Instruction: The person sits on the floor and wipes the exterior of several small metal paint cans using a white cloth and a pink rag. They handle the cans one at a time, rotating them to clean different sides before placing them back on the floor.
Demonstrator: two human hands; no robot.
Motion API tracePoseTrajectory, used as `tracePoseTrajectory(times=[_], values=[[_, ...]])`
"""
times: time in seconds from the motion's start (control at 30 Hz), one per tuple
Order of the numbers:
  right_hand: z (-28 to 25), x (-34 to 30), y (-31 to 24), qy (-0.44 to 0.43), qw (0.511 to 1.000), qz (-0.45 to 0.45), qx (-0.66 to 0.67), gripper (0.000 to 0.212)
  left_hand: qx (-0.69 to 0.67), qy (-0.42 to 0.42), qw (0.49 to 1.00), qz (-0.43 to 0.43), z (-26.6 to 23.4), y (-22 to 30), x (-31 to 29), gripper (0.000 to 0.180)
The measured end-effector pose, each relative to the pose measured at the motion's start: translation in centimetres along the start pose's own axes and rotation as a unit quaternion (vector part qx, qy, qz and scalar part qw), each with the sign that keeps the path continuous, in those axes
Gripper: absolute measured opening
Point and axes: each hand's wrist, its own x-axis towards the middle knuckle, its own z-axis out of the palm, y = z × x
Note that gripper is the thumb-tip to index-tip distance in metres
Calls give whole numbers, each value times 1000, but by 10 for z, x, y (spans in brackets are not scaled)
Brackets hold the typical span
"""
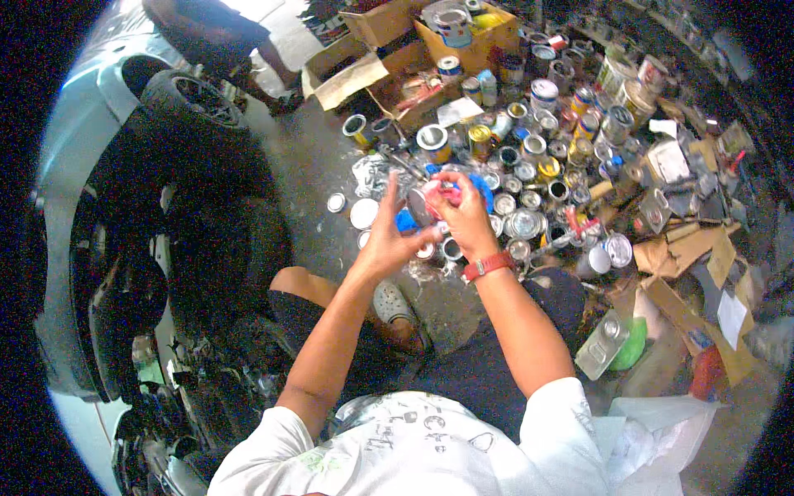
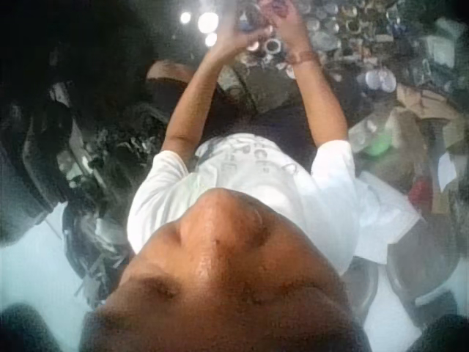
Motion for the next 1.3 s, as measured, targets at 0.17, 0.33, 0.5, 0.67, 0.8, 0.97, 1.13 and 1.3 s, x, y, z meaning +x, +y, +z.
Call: tracePoseTrajectory(times=[0.17, 0.33, 0.5, 0.67, 0.8, 0.97, 1.13, 1.3], values=[[4, -4, 0, -5, 999, 22, 35, 36, 42, -78, 996, -13, -5, 6, 8, 111], [4, 1, 0, -7, 1000, -4, 3, 37, 3, -18, 1000, 17, -1, -4, 9, 116], [9, -1, -2, -14, 999, 30, 39, 33, 116, -39, 986, 115, 1, -7, 9, 128], [5, 2, -3, -6, 1000, 16, 11, 31, 20, 40, 998, 36, 11, 3, 5, 114], [9, 0, -1, -12, 999, 24, 30, 31, 83, -17, 994, 72, 6, -2, 11, 115], [5, 0, -2, -8, 1000, 28, 10, 31, 101, 40, 992, 60, 13, 0, 5, 118], [3, 3, 5, 3, 1000, 21, -14, 31, 141, -18, 987, 70, 12, 4, 9, 105], [-5, 8, -5, -7, 998, 48, 42, 25, -188, -5, 980, -56, 6, -18, 8, 82]])
